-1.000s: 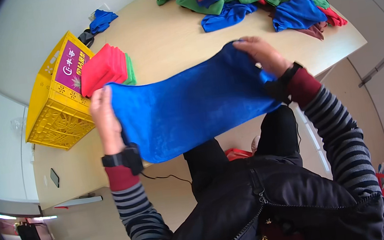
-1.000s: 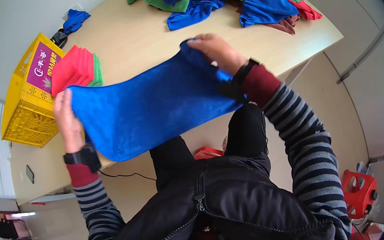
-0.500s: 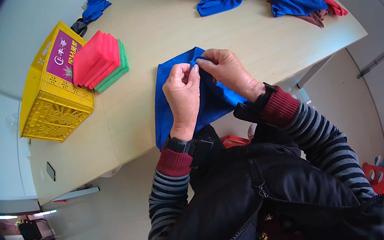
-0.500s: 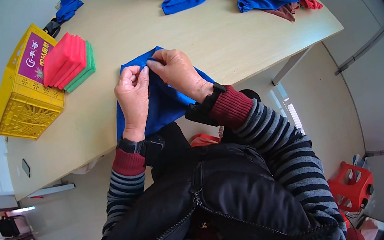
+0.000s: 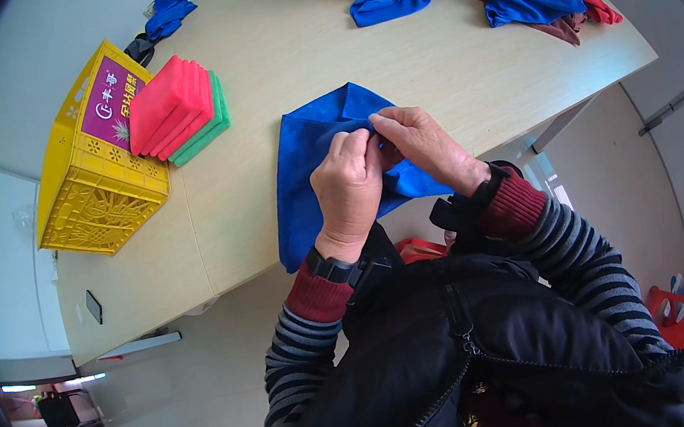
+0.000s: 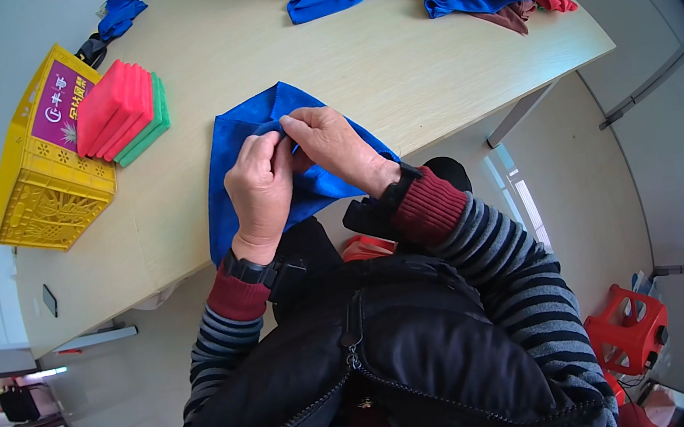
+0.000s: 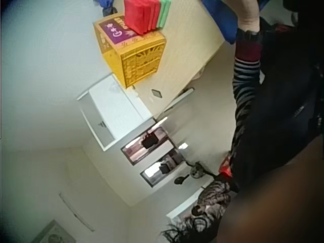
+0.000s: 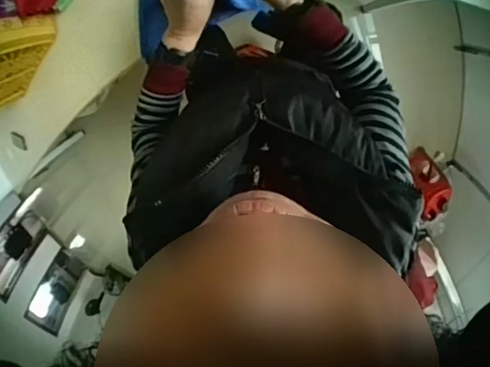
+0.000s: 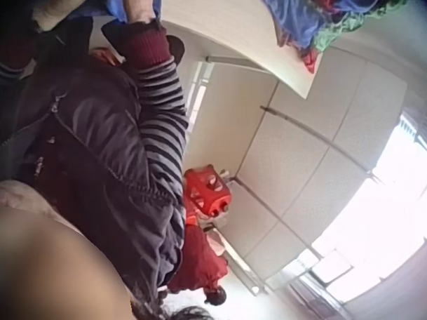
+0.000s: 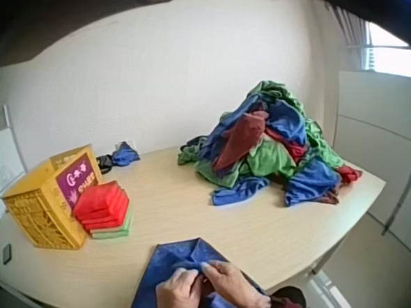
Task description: Folding various colored cloths on a table and organizing them.
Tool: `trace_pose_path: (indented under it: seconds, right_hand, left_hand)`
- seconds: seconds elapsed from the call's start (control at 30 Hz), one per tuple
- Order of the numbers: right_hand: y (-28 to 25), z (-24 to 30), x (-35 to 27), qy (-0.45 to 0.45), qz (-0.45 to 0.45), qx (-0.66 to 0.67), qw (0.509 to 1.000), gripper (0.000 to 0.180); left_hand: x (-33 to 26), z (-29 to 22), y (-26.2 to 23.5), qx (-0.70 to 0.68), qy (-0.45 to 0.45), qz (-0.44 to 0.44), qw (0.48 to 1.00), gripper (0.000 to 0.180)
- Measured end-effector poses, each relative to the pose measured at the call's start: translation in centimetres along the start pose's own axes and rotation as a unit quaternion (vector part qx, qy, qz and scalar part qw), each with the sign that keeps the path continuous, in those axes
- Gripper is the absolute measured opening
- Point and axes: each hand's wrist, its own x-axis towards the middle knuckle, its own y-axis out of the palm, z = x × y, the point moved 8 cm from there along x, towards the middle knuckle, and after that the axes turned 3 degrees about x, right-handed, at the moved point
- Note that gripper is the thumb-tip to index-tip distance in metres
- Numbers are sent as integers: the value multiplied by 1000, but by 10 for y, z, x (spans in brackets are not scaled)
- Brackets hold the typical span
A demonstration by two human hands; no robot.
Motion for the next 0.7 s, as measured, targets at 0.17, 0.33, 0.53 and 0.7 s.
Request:
trace_pose_path:
  seconds: [0.17, 0.33, 0.53, 0.7]
  right_hand:
    - [-14, -16, -1, 15, -20, 32, 999, 24]
    - [-30, -11, -8, 19, -36, -30, 999, 22]
    - [-21, -8, -19, 3, -8, -81, 997, 20]
    - [-29, 2, -33, -7, 14, -87, 996, 19]
  left_hand:
    - [4, -6, 11, 2, 31, 78, 996, 5]
    - [42, 82, 26, -7, -48, 109, 993, 10]
    - [66, 194, 104, 211, 19, 188, 959, 16]
    - [68, 230, 142, 182, -154, 406, 882, 17]
